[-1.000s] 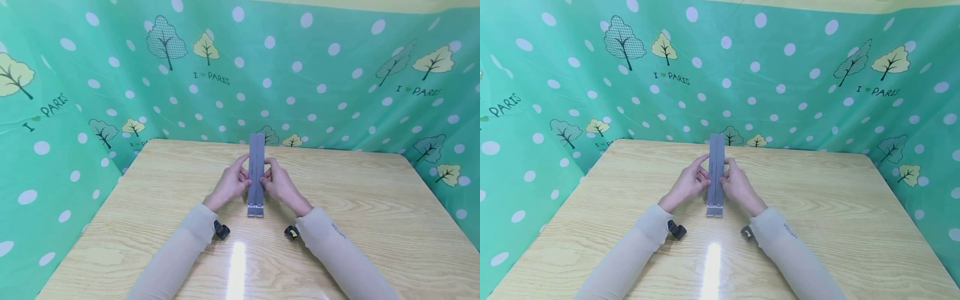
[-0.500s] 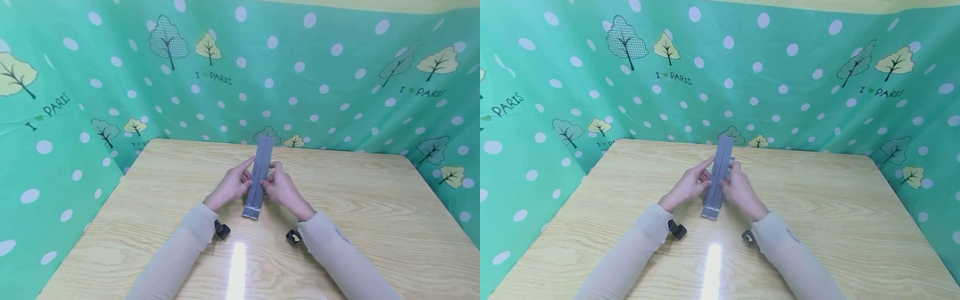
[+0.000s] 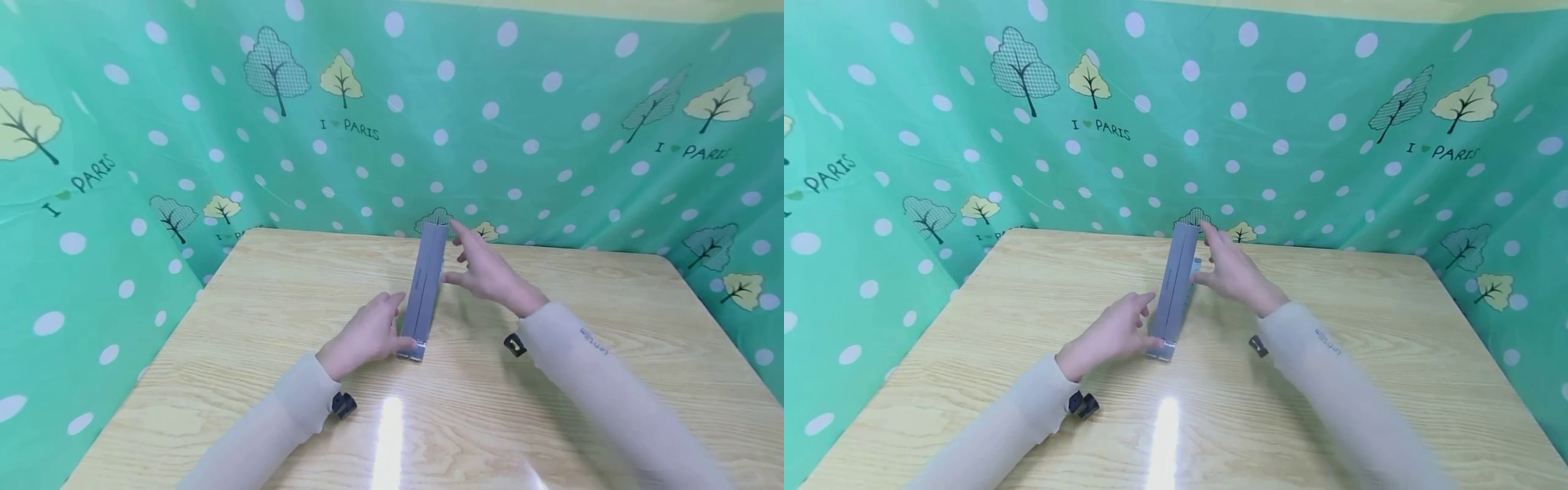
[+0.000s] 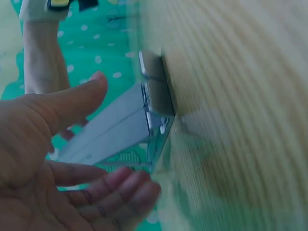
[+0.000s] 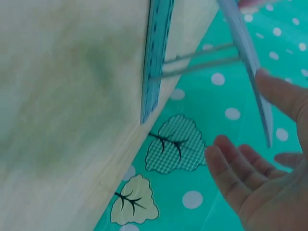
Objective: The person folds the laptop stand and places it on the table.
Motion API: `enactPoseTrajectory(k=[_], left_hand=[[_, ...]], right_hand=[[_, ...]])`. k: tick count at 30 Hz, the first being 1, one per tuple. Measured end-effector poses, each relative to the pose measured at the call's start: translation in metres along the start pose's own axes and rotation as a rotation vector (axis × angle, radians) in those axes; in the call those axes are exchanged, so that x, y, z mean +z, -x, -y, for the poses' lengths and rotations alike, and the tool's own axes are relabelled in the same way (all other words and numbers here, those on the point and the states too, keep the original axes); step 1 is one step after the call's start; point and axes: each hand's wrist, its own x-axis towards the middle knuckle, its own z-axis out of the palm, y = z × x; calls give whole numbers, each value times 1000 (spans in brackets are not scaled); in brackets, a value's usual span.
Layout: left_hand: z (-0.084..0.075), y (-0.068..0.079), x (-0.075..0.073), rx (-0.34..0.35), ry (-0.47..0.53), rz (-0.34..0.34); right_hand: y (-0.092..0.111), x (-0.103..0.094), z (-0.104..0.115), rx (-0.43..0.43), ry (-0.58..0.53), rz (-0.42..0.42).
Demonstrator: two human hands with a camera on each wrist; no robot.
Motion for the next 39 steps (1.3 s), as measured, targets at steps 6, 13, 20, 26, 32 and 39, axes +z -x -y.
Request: enactPoseTrajectory(k=[6, 13, 20, 26, 32, 39], left_hand=[[-6, 11, 9, 25, -136, -30], [-10, 10, 16, 38, -217, -81], [-9, 10, 18, 57, -269, -105], [-6, 7, 16, 96, -295, -97], [2, 3, 9, 120, -321, -53], [17, -3, -3, 162, -297, 13]], right_hand=[[-11, -6, -6, -23, 73, 21], [-15, -4, -7, 8, 99, 18], [-16, -2, -7, 17, 122, 16], [-15, -2, -8, 12, 128, 13], [-11, 0, -5, 16, 122, -30], [-3, 6, 1, 83, 89, -86]])
